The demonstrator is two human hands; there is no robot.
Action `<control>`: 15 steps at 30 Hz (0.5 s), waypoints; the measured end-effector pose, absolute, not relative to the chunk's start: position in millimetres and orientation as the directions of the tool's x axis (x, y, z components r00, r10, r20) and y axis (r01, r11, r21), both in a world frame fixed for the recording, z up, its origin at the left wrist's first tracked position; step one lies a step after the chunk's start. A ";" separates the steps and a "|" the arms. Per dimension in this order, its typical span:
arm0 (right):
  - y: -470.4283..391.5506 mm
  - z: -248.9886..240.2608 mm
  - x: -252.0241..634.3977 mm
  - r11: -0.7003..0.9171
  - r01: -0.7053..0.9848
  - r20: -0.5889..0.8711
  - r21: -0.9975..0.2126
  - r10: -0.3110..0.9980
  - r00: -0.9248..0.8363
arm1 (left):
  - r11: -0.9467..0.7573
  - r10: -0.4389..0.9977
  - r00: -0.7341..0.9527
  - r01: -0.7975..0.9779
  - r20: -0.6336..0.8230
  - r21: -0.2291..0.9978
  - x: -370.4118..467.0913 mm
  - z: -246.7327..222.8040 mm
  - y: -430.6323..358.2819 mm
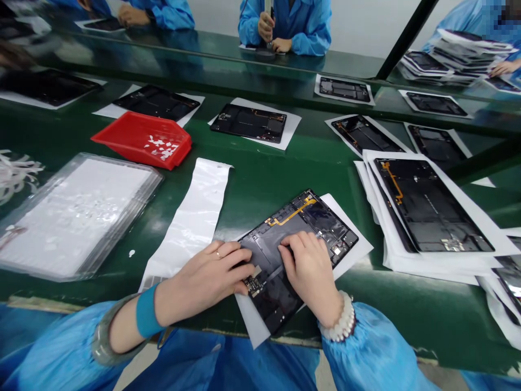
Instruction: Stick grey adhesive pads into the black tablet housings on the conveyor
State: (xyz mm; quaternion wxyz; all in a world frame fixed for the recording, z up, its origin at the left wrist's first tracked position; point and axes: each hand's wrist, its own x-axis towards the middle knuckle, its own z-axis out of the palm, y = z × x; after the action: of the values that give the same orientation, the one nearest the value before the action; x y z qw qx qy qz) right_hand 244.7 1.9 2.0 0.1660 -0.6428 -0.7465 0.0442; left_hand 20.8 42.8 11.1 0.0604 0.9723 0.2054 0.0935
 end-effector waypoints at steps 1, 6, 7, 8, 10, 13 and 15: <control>1.9 1.9 244.7 0.170 0.946 0.191 -0.278 0.974 -0.119 | -0.910 0.406 0.900 0.384 0.156 0.155 20.8 11.5 42.7; 2.0 1.9 244.8 0.173 0.948 0.193 -0.266 0.974 -0.123 | -0.910 0.403 0.899 0.376 0.171 0.173 20.2 13.1 41.8; 2.0 1.9 244.9 0.173 0.949 0.194 -0.263 0.973 -0.124 | -0.907 0.411 0.895 0.382 0.176 0.175 20.0 13.5 41.7; 2.0 1.8 244.9 0.173 0.950 0.196 -0.260 0.973 -0.124 | -0.907 0.413 0.893 0.384 0.182 0.174 19.9 13.8 41.7; 2.3 1.7 245.0 0.176 0.950 0.194 -0.259 0.973 -0.127 | -0.910 0.405 0.895 0.375 0.189 0.175 19.8 14.1 42.1; 2.7 1.4 245.2 0.178 0.949 0.188 -0.258 0.973 -0.132 | -0.899 0.428 0.882 0.393 0.196 0.194 19.4 14.3 43.7; 2.8 1.3 245.6 0.181 0.950 0.195 -0.255 0.972 -0.132 | -0.890 0.445 0.873 0.408 0.198 0.201 18.7 15.2 44.7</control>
State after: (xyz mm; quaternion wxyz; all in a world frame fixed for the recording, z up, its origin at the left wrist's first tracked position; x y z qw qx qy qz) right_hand 245.6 2.8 1.3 0.1591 -0.6392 -0.7516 0.0342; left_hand 18.7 44.7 15.2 0.0767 0.9648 0.2212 0.1200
